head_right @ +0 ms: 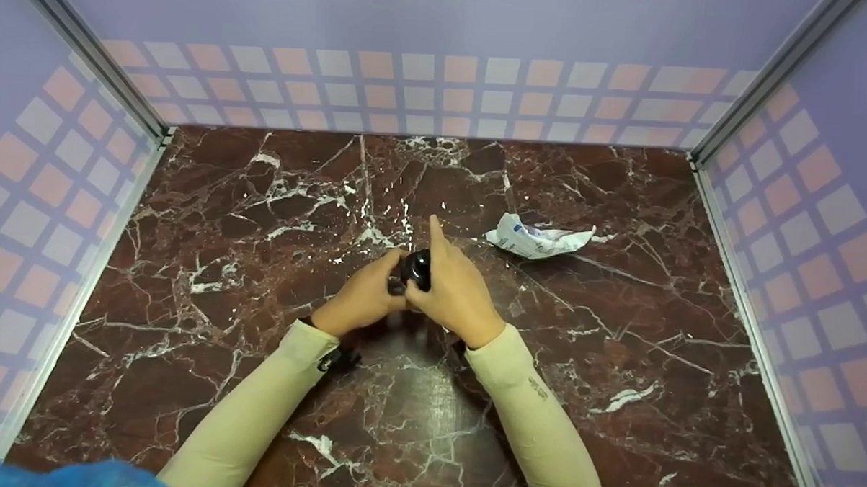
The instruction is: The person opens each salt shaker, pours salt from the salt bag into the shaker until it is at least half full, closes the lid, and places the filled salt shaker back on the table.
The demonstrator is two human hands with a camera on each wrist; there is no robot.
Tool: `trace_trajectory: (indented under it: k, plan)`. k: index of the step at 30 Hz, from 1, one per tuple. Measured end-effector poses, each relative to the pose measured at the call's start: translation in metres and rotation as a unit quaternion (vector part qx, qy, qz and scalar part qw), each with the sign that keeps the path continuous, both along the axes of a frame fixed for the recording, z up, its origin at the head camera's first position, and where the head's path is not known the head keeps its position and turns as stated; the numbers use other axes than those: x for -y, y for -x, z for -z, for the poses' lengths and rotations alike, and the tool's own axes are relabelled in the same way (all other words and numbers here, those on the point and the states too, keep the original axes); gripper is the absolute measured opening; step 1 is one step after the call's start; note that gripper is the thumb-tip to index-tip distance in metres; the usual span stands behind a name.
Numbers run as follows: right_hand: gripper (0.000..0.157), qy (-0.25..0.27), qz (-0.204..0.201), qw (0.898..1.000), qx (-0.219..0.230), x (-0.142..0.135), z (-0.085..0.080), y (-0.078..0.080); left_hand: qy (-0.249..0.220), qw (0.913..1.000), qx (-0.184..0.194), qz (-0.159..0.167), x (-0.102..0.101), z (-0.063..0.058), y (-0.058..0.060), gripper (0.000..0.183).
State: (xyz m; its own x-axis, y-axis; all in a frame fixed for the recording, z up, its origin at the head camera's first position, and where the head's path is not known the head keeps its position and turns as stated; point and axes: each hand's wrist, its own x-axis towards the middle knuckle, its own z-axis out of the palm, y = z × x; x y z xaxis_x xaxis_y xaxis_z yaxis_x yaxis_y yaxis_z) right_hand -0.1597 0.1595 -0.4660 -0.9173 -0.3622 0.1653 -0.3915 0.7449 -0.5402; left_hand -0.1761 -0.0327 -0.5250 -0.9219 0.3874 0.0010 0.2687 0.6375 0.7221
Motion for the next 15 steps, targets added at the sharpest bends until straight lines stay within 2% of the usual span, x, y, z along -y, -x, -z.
trace_trajectory:
  k: [7,15]
  plan:
    - [0.108,0.023,-0.017,0.999,0.015,-0.001,0.0001,0.0008,-0.006,1.0,0.001,-0.003,-0.0001,0.0,-0.0001,0.068]
    - [0.119,0.014,0.029,0.999,0.024,-0.0004,-0.0012,0.0008,-0.016,0.9998,0.008,-0.005,0.0005,0.0006,0.0002,0.077]
